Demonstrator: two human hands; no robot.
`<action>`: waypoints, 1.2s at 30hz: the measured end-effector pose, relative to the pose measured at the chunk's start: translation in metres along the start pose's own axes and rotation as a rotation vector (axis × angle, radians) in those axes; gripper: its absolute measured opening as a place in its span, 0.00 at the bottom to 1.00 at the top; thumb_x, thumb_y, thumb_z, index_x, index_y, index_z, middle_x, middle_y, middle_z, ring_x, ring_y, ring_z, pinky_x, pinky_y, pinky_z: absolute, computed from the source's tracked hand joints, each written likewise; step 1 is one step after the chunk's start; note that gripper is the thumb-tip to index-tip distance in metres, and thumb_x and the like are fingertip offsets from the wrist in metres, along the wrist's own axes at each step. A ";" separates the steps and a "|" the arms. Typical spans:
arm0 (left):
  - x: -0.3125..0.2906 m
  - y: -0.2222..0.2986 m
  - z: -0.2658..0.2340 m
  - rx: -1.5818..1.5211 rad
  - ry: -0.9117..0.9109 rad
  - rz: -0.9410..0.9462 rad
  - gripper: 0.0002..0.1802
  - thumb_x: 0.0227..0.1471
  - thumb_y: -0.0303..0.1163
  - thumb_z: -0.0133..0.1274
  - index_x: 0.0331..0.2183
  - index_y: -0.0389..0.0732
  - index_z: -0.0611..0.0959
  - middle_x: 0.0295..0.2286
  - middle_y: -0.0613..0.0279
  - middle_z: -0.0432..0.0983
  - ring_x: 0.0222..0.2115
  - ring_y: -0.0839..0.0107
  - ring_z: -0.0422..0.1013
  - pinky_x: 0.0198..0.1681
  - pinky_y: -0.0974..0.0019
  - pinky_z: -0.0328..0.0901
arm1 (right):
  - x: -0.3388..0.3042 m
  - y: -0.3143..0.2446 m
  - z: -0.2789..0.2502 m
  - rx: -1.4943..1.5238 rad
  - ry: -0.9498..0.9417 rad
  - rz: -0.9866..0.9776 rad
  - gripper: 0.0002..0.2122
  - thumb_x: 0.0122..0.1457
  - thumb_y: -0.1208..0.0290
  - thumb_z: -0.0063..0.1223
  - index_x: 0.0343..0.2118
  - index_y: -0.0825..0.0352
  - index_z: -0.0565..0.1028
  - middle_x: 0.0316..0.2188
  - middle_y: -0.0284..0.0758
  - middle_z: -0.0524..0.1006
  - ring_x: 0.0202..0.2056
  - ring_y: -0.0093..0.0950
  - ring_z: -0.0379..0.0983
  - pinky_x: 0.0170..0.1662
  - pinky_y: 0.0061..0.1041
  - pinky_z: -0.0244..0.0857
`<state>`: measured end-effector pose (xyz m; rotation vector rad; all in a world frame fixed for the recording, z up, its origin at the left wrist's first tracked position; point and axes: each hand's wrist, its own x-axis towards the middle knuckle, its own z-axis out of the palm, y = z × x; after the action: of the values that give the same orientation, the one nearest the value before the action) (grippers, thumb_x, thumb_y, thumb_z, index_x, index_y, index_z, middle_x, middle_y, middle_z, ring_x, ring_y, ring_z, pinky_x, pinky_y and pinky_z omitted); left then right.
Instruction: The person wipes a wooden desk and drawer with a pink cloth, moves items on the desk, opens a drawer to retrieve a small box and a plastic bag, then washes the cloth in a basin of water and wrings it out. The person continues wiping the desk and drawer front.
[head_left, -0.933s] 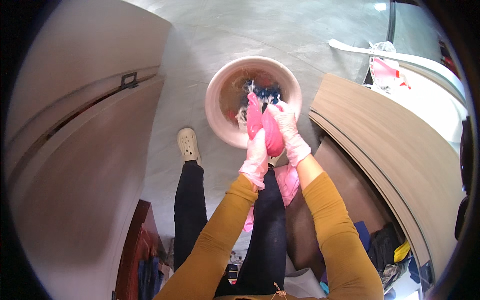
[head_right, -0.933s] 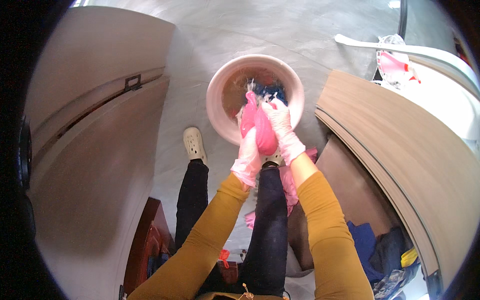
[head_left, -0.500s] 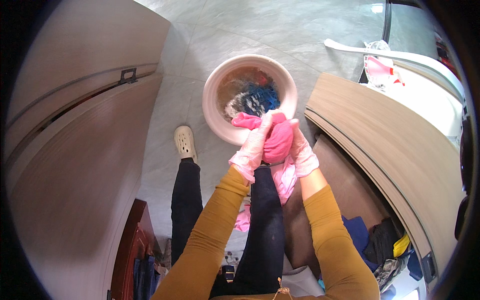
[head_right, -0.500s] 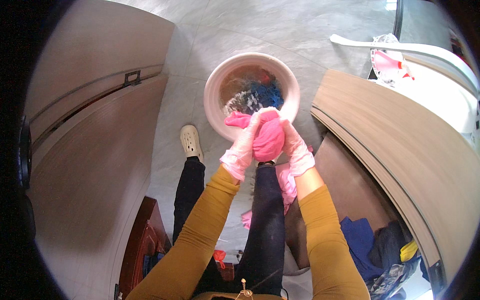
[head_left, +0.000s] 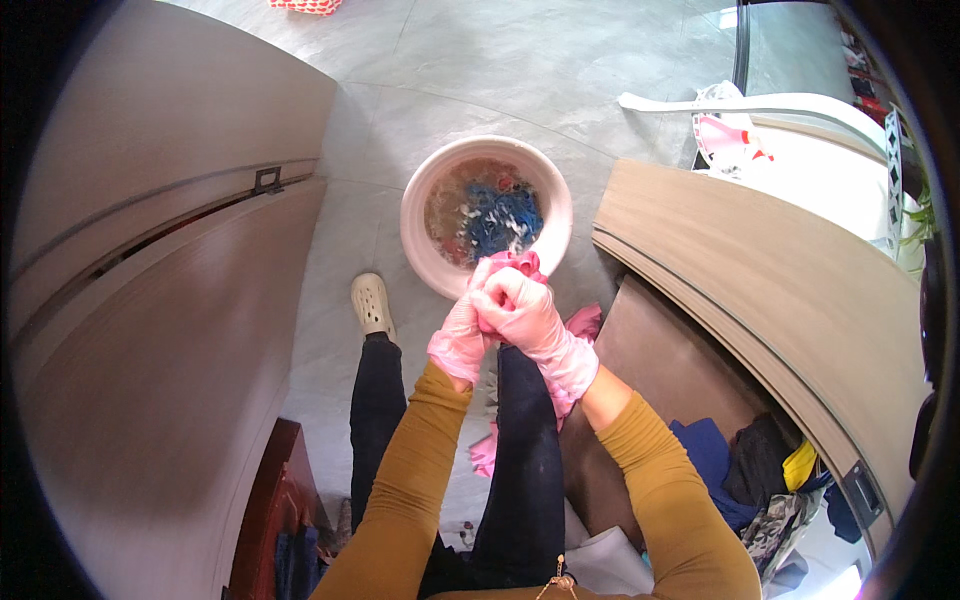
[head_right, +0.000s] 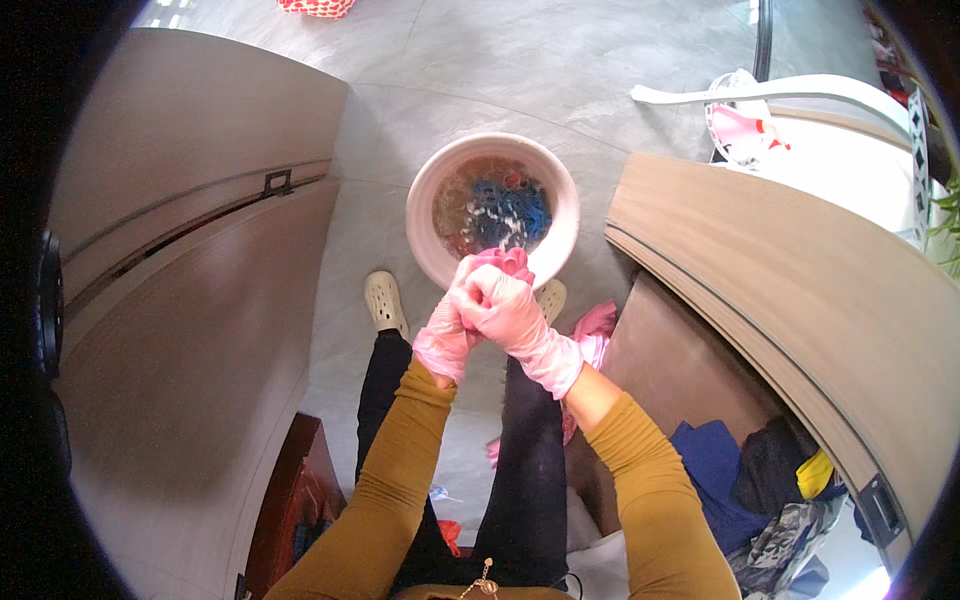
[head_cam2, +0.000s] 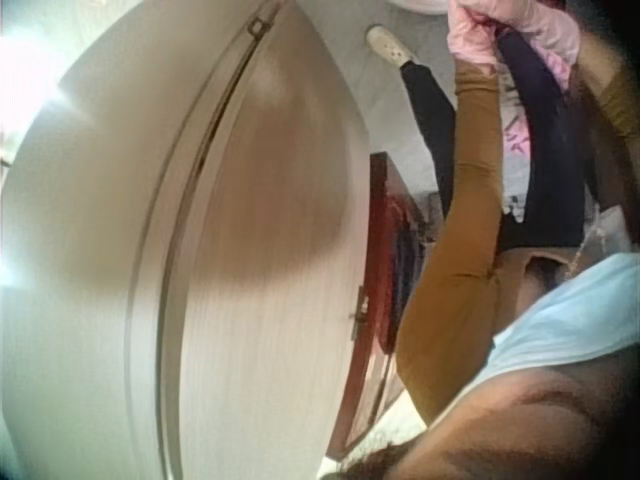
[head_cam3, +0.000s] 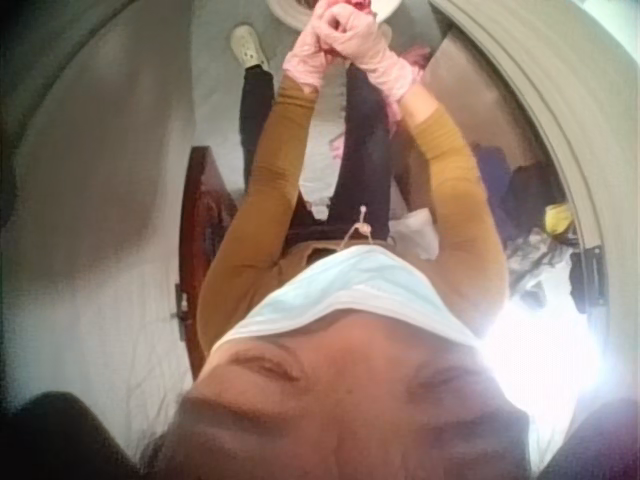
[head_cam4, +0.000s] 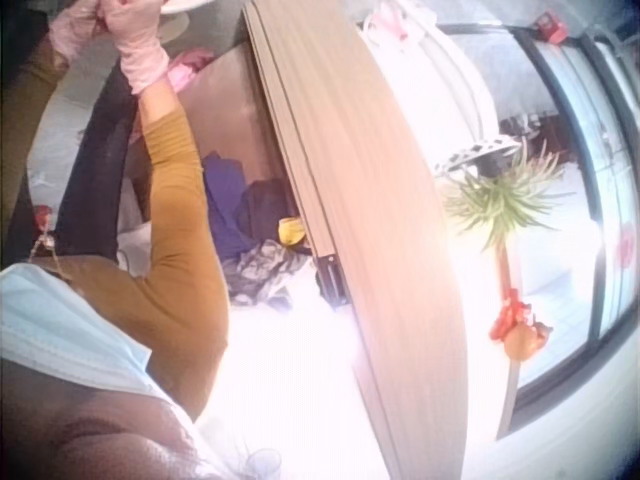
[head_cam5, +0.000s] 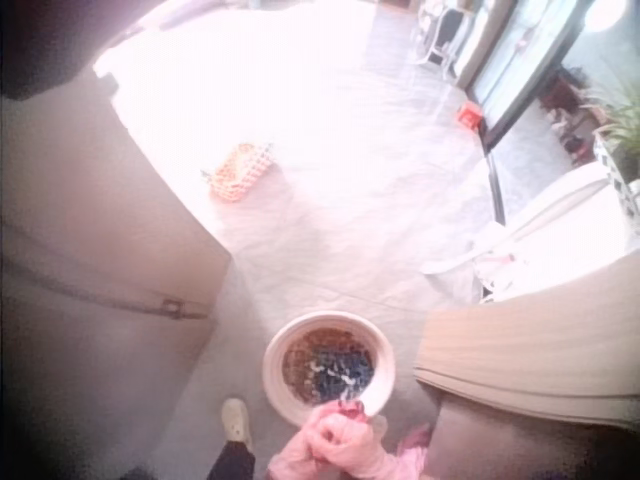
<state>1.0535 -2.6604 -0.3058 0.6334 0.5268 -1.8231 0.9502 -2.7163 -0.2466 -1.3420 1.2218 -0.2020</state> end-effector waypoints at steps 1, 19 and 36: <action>0.000 -0.002 0.005 0.069 -0.056 0.066 0.17 0.66 0.40 0.48 0.49 0.39 0.78 0.45 0.59 0.78 0.45 0.68 0.75 0.50 0.62 0.71 | -0.003 0.002 -0.001 -0.043 0.046 -0.165 0.10 0.53 0.75 0.66 0.38 0.66 0.79 0.32 0.35 0.79 0.36 0.28 0.77 0.43 0.28 0.71; -0.026 -0.013 0.090 0.258 0.065 0.259 0.18 0.58 0.26 0.54 0.51 0.37 0.78 0.46 0.62 0.77 0.46 0.72 0.74 0.50 0.69 0.69 | -0.018 0.006 -0.006 0.739 0.524 0.071 0.04 0.61 0.73 0.60 0.37 0.64 0.76 0.35 0.27 0.76 0.40 0.19 0.72 0.46 0.23 0.67; -0.045 -0.014 0.087 0.505 0.153 0.365 0.22 0.52 0.28 0.61 0.50 0.36 0.78 0.44 0.61 0.78 0.45 0.68 0.74 0.54 0.64 0.67 | -0.032 -0.009 -0.033 1.196 0.088 0.382 0.15 0.68 0.60 0.49 0.51 0.64 0.75 0.44 0.33 0.79 0.44 0.25 0.75 0.52 0.27 0.68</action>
<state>1.0375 -2.6785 -0.2091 1.1386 0.0301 -1.5653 0.9165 -2.7165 -0.2139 -0.0645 1.0843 -0.6014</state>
